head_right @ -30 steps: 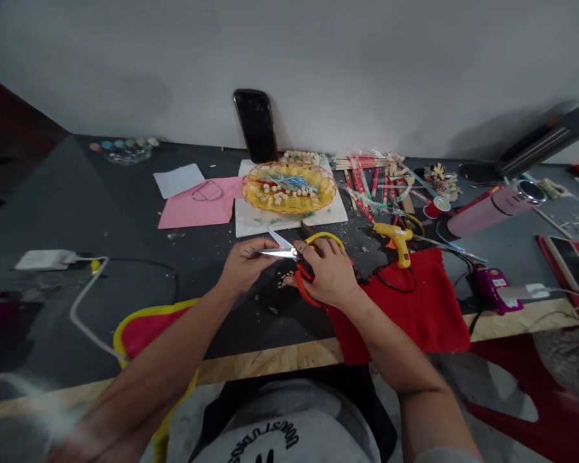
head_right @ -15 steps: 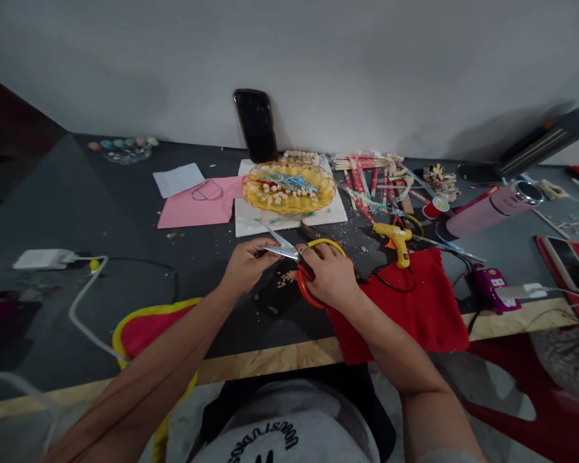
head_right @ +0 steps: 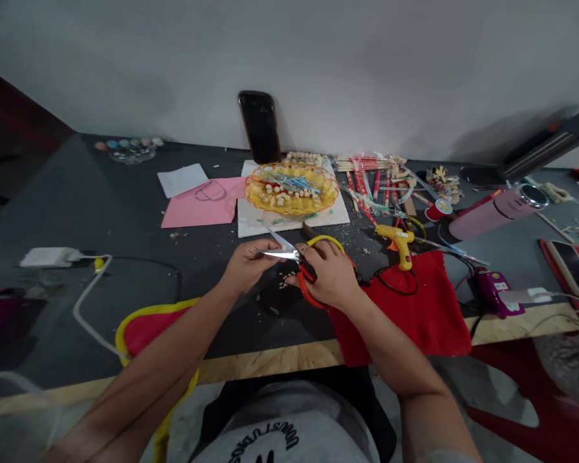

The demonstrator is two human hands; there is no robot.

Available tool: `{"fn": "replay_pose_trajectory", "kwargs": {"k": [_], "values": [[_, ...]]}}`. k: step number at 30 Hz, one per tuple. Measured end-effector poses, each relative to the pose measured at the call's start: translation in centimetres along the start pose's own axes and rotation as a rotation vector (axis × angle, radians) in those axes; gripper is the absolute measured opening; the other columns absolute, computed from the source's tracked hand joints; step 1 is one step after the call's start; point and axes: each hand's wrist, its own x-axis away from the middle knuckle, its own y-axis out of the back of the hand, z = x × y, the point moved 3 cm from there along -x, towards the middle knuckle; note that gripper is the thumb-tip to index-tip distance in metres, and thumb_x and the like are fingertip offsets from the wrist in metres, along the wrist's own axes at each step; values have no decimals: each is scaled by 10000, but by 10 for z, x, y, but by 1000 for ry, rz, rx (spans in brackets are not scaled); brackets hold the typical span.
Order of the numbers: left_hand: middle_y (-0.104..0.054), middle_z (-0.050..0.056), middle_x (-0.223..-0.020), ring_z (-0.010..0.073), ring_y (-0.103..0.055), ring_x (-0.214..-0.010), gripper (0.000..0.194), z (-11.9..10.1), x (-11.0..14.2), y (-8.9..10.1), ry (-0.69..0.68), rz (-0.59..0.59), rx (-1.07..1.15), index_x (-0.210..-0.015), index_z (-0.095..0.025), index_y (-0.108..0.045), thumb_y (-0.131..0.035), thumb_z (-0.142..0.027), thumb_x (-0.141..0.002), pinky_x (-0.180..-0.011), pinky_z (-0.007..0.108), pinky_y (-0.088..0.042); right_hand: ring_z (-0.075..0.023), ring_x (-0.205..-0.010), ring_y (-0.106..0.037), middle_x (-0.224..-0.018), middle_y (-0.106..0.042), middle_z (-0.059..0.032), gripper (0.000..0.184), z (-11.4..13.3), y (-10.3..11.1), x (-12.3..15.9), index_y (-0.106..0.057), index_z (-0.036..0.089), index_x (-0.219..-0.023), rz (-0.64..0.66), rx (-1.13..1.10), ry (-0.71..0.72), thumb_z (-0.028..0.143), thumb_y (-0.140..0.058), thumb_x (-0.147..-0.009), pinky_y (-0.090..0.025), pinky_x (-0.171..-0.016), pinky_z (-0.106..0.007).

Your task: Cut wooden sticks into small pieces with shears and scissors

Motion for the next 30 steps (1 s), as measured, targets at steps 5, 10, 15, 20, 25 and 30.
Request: {"fn": "replay_pose_trajectory", "kwargs": {"k": [5, 10, 15, 20, 25, 30], "values": [[-678, 15, -647, 151, -589, -625, 119, 4, -1, -1, 18, -12, 14, -666, -173, -691, -679, -288, -697, -627, 251, -451, -274, -1053, -551, -1108, -596, -123, 540, -2, -2, 1, -558, 204, -1289, -28, 16, -4, 487, -632, -835, -496, -927, -412], [-728, 43, -775, 184, -645, -720, 194, 6, -1, -3, 49, -45, 77, -777, -169, -715, -720, -339, -685, -710, 286, -497, -268, -1046, -567, -1104, -611, -121, 513, -1, -1, 1, -564, 197, -1283, -50, 21, -35, 479, -606, -857, -508, -911, -397], [-732, 41, -794, 186, -652, -747, 221, 4, 1, -4, 21, -83, 48, -802, -166, -704, -736, -351, -685, -726, 284, -501, -272, -1056, -578, -1137, -614, -119, 509, 0, 0, 1, -557, 206, -1294, -27, 28, -68, 484, -589, -868, -514, -907, -397], [-720, 34, -748, 176, -643, -717, 152, 2, 2, -4, -30, -138, -28, -740, -158, -714, -704, -308, -715, -689, 264, -491, -265, -1046, -604, -1146, -635, -107, 485, 2, 1, 3, -567, 221, -1285, -3, 38, -83, 491, -572, -881, -521, -894, -379], [-733, 41, -762, 185, -654, -727, 141, 3, 3, -3, -46, -159, -84, -749, -157, -728, -682, -288, -723, -701, 277, -497, -266, -1049, -608, -1152, -637, -103, 483, 2, 2, 3, -564, 222, -1289, 19, 41, -109, 496, -556, -892, -528, -860, -368], [-742, 47, -791, 196, -664, -754, 134, 4, 4, -1, -84, -184, -122, -749, -163, -727, -672, -283, -729, -735, 294, -506, -261, -1071, -591, -1168, -624, -104, 479, 1, 2, 1, -553, 227, -1298, 30, 12, -92, 490, -545, -897, -519, -886, -371]]}}
